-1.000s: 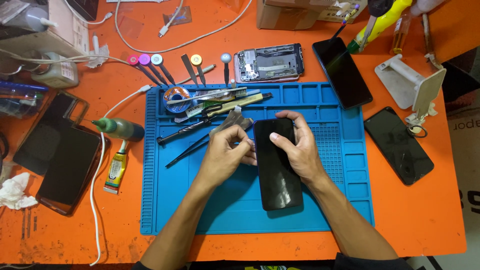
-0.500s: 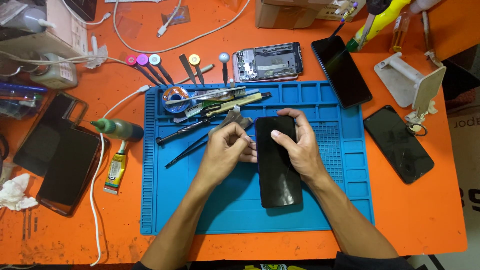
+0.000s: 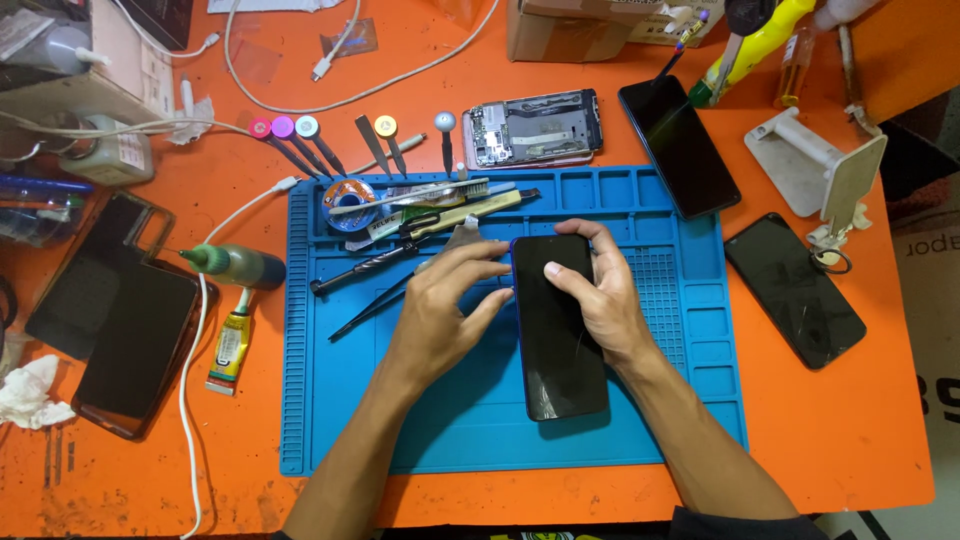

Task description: Disassembling a smartphone to inspect internal components on a repair bench

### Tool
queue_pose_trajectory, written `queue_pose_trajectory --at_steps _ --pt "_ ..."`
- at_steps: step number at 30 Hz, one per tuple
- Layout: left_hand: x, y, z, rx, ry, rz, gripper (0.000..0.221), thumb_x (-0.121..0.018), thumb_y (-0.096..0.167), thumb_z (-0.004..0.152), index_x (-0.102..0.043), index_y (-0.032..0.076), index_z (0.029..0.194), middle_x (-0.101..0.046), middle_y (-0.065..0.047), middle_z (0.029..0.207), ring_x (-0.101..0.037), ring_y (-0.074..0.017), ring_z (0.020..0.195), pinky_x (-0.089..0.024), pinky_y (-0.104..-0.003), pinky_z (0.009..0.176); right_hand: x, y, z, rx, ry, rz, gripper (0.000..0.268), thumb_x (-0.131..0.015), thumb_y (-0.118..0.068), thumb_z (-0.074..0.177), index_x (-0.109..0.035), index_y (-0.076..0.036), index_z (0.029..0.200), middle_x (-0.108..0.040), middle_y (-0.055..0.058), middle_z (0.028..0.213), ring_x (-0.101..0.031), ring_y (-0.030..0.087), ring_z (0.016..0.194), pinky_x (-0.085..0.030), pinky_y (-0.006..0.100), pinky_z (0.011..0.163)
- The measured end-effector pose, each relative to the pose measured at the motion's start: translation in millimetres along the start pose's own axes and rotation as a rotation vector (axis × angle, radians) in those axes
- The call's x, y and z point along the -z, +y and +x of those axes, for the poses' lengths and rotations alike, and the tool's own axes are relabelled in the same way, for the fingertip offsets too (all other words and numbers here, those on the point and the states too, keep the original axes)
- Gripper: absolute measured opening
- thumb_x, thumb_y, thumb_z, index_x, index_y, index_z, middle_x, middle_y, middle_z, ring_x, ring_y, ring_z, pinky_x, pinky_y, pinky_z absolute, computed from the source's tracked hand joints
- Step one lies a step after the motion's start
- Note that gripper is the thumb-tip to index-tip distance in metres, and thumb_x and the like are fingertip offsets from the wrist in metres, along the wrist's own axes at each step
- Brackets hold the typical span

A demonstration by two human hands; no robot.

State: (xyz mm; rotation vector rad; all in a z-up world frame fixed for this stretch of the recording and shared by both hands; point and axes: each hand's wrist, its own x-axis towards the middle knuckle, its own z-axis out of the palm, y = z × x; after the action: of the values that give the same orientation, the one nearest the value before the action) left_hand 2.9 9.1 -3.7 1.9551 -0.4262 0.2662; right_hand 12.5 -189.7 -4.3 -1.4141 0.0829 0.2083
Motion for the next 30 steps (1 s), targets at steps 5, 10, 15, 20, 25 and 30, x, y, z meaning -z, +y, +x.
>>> queue_pose_trajectory --at_steps 5,10,15,20,25,30 --pt "4.7 0.3 1.3 0.014 -0.023 -0.034 0.023 -0.079 0.001 0.085 -0.077 0.007 0.107 -0.075 -0.014 0.116 -0.072 -0.0365 0.110 -0.063 -0.044 0.085 -0.9 -1.8 0.5 -0.022 0.013 0.022 0.050 -0.071 -0.010 0.085 -0.056 -0.007 0.133 -0.068 0.010 0.098 -0.068 0.014 0.084 -0.061 0.027 0.071" --pt "6.3 0.6 1.4 0.016 -0.028 -0.059 0.021 -0.079 0.000 0.084 -0.076 0.006 0.103 -0.076 -0.015 0.115 -0.072 -0.0383 0.109 -0.063 -0.045 0.085 0.5 -1.7 0.6 -0.033 0.006 0.017 0.050 -0.071 -0.011 0.085 -0.056 -0.007 0.132 -0.068 0.009 0.096 -0.068 0.014 0.082 -0.061 0.026 0.070" --pt "8.4 -2.3 0.8 -0.005 -0.024 -0.060 0.017 -0.081 0.003 0.082 -0.077 0.008 0.098 -0.077 -0.013 0.114 -0.072 -0.0363 0.112 -0.062 -0.044 0.087 -0.1 -3.6 -0.3 -0.042 -0.011 0.007 0.051 -0.072 -0.011 0.084 -0.056 -0.006 0.132 -0.069 0.010 0.094 -0.068 0.015 0.080 -0.061 0.027 0.068" --pt "10.9 -0.8 1.4 0.026 -0.043 -0.096 0.016 -0.079 0.001 0.081 -0.076 0.005 0.097 -0.078 -0.015 0.114 -0.073 -0.0392 0.109 -0.062 -0.045 0.086 -1.1 -7.1 -0.9 -0.049 -0.020 0.000 0.050 -0.071 -0.010 0.084 -0.056 -0.006 0.132 -0.068 0.009 0.093 -0.067 0.015 0.080 -0.060 0.027 0.069" --pt "12.6 1.1 3.2 0.029 -0.052 -0.110 0.017 -0.079 0.000 0.080 -0.076 0.004 0.096 -0.078 -0.017 0.113 -0.073 -0.0410 0.108 -0.062 -0.046 0.085 -2.0 -8.3 -2.1 -0.043 -0.017 0.012 0.051 -0.072 -0.010 0.084 -0.057 -0.006 0.132 -0.068 0.010 0.093 -0.067 0.015 0.080 -0.060 0.027 0.069" --pt "13.9 2.1 3.0 0.023 -0.062 -0.108 0.016 -0.078 0.000 0.080 -0.076 0.003 0.096 -0.078 -0.018 0.114 -0.073 -0.0415 0.106 -0.063 -0.047 0.084 1.0 -5.2 -1.9 -0.046 -0.024 0.021 0.051 -0.072 -0.009 0.084 -0.057 -0.006 0.132 -0.068 0.009 0.091 -0.067 0.015 0.079 -0.060 0.026 0.069"
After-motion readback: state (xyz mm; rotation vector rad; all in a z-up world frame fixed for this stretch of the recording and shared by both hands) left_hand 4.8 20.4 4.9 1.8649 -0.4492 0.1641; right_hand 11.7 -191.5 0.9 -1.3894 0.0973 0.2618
